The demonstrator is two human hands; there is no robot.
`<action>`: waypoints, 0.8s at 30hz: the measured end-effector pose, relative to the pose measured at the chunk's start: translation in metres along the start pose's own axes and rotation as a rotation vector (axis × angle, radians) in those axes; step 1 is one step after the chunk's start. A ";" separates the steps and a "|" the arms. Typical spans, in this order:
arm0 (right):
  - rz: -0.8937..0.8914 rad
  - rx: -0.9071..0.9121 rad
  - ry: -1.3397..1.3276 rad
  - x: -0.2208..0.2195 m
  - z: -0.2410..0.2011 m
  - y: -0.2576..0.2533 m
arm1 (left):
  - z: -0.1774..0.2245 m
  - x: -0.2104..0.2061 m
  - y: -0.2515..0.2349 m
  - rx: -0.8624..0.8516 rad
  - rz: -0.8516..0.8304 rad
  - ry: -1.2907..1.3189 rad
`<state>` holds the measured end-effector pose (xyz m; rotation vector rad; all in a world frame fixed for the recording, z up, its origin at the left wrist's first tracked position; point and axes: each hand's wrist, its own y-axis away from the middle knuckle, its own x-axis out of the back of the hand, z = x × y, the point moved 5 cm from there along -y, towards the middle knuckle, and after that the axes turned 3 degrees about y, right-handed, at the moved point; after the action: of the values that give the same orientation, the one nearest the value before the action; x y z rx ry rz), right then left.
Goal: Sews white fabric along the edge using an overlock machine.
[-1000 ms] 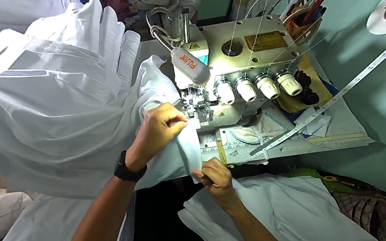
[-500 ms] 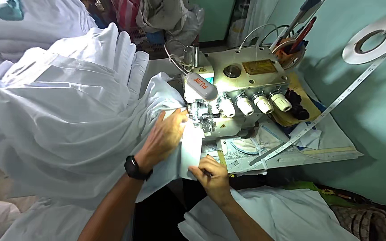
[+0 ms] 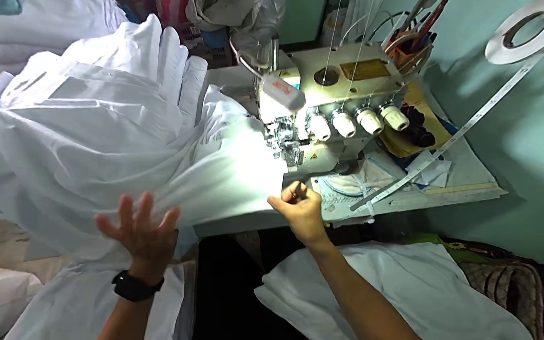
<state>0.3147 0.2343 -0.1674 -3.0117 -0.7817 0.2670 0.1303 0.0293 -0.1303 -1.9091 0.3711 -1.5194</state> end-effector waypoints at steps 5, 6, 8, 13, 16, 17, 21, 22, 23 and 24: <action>-0.067 -0.041 0.165 0.028 0.013 0.024 | 0.012 -0.037 0.026 0.022 -0.467 0.445; -0.063 -0.010 0.247 0.041 0.012 0.033 | 0.024 -0.032 0.027 0.076 -0.417 0.527; -0.060 -0.027 0.439 0.065 0.018 0.052 | 0.052 -0.023 0.027 0.177 -0.298 0.672; -0.043 -0.388 0.598 0.074 0.067 0.077 | 0.133 -0.044 0.033 0.249 -0.277 1.079; 0.160 -0.367 0.235 0.060 0.087 0.082 | 0.144 -0.060 0.031 0.283 -0.274 1.148; 0.143 -0.387 0.170 0.055 0.090 0.085 | 0.142 -0.062 0.030 0.280 -0.310 1.156; -0.262 -0.690 0.222 0.030 0.095 0.113 | 0.129 -0.065 0.043 0.219 -0.662 1.224; -0.369 -0.772 0.230 0.023 0.102 0.124 | 0.126 -0.066 0.051 0.249 -0.769 1.235; -0.461 -0.833 0.234 0.016 0.108 0.135 | 0.122 -0.067 0.060 0.300 -0.864 1.243; -0.530 -0.880 0.232 0.008 0.112 0.147 | 0.119 -0.067 0.068 0.361 -0.943 1.252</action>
<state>0.3733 0.1071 -0.2876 -3.2204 -2.0336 -0.5762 0.2353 0.0566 -0.2377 -0.5800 -0.3670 -3.0196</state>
